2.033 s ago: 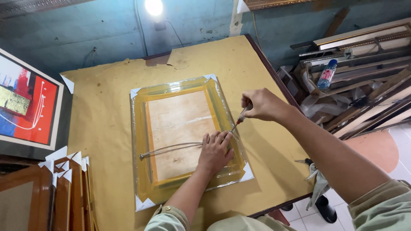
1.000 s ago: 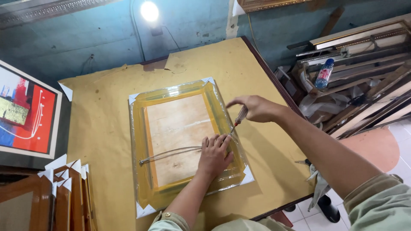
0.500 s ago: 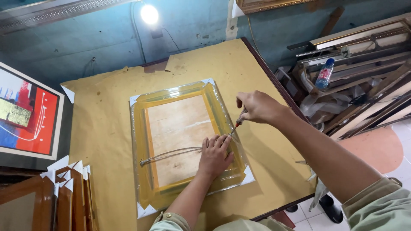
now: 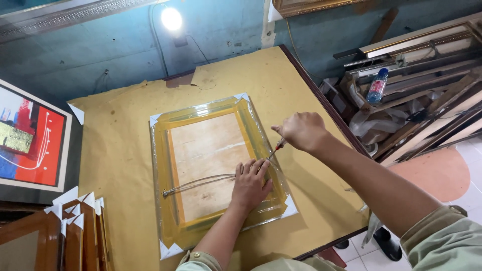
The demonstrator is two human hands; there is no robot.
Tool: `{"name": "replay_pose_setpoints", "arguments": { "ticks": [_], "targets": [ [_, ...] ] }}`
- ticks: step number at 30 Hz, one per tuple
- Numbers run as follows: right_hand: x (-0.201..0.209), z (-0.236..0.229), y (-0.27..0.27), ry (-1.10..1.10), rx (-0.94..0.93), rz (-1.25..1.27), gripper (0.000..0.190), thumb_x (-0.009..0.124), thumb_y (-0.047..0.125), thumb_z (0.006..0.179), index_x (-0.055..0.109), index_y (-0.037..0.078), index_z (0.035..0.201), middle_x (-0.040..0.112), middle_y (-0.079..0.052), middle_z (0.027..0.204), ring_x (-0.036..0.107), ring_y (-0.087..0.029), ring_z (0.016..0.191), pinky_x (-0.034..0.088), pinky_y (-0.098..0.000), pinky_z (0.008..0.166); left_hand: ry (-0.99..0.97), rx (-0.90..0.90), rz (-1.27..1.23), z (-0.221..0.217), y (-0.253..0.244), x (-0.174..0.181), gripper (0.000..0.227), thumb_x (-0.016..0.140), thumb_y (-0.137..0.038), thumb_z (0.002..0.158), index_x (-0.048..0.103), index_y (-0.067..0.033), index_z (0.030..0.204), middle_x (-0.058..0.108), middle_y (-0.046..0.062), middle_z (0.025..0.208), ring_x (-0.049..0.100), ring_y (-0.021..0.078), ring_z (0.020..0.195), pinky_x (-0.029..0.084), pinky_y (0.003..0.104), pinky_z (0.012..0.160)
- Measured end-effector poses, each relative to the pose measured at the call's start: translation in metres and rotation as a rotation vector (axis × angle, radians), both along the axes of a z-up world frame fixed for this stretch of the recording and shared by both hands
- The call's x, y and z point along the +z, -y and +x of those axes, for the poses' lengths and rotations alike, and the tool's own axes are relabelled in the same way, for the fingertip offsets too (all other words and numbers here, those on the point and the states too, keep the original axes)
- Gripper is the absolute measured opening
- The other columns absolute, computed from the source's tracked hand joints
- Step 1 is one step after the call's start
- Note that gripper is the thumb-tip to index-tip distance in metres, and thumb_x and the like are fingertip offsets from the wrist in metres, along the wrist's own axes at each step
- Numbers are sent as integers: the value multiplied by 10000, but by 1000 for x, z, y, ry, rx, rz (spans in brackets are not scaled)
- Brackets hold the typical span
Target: Adjusting the hanging wire on the back of a picture frame using a screwdriver.
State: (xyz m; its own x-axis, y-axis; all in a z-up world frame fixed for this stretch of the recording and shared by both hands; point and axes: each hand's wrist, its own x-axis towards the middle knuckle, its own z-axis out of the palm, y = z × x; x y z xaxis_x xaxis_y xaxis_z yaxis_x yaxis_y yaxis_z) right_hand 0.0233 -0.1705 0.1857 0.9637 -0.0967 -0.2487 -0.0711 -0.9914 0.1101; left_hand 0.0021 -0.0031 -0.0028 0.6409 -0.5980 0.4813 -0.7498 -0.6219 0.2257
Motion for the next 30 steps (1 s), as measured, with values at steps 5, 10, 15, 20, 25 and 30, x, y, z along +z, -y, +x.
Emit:
{"name": "replay_pose_setpoints", "arguments": {
  "ticks": [5,10,15,20,25,30],
  "targets": [
    [-4,-9,8,77,62,173,234,508,300,812,605,160,972,651,-102,862,629,-313,847,508,-429,751,-2,3,0,-2,0,-1,539,563,-363,689,509,-164,1187,513,47,1137,448,248,1093,315,500,918],
    [-31,-10,28,216,162,333,106,616,38,659,599,142,648,587,-25,725,623,-243,748,516,-332,686,-9,0,3,0,1,3,527,557,-355,706,506,-159,1192,507,47,1143,446,247,1089,314,490,918],
    [-26,-40,49,305,-37,548,132,658,185,526,574,118,603,562,-94,655,599,-267,695,460,-354,641,0,1,0,-1,-1,-2,528,565,-349,706,504,-163,1196,507,45,1140,446,240,1085,310,489,919],
    [-95,-76,64,410,-394,641,222,733,302,555,598,147,637,565,-60,718,613,-226,740,480,-332,650,5,2,-23,1,0,-1,543,576,-354,681,511,-164,1186,513,42,1133,448,242,1082,307,490,919],
    [-151,-110,22,514,-460,639,168,701,243,631,565,145,647,501,-55,751,604,-261,759,507,-344,645,-12,-3,-30,0,0,3,518,571,-349,696,519,-165,1177,519,40,1126,452,240,1081,309,491,916],
    [-154,-112,3,331,-359,487,217,676,357,654,526,209,709,497,35,765,637,-172,742,542,-309,664,12,2,-28,-1,0,5,530,584,-345,677,522,-167,1172,520,36,1125,453,237,1080,319,486,911]
  ]
}}
